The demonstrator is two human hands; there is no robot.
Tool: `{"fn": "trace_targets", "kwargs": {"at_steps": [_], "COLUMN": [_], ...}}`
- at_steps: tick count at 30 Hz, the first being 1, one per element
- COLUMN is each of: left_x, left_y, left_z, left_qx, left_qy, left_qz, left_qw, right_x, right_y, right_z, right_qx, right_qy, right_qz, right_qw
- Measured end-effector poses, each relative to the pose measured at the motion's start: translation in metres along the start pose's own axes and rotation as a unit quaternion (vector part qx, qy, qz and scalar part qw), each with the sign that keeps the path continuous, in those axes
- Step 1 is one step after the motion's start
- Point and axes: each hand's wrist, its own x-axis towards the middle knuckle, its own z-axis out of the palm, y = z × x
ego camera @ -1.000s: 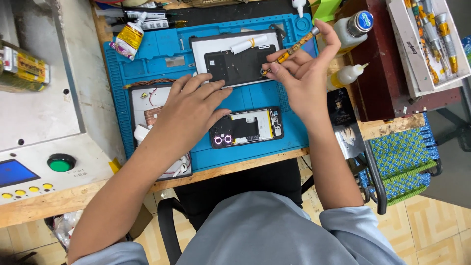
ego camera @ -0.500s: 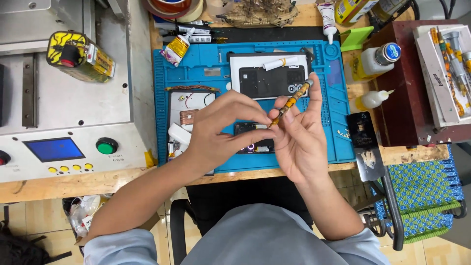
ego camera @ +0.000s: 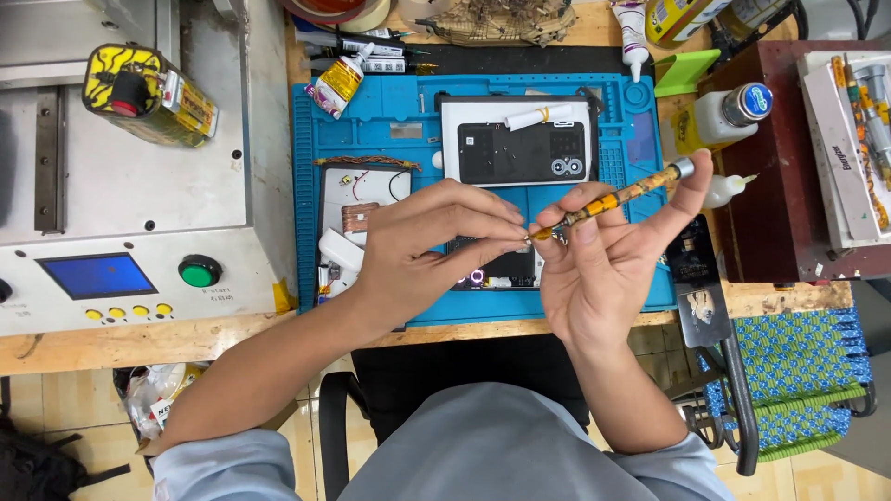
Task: Disassembling a mobile phone by removing screws and internal components at a repair bench.
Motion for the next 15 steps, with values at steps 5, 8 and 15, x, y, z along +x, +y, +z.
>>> {"fn": "trace_targets", "kwargs": {"at_steps": [5,8,15], "left_x": [0.002,0.002,0.001], "left_y": [0.000,-0.001,-0.006], "left_z": [-0.001,-0.002,-0.003], "left_qx": [0.018,0.040,0.082], "left_qy": [0.002,-0.001,-0.016], "left_qz": [0.001,0.009,0.035], "left_qw": [1.000,0.999,0.996], "right_x": [-0.001,-0.001,0.000], "right_y": [0.005,0.008,0.011], "right_z": [-0.006,-0.010,-0.021], "right_qx": [-0.121,-0.153,-0.167], "right_qy": [-0.006,-0.006,-0.047], "right_qz": [-0.071,-0.094,-0.129], "right_qw": [0.990,0.984,0.976]}}
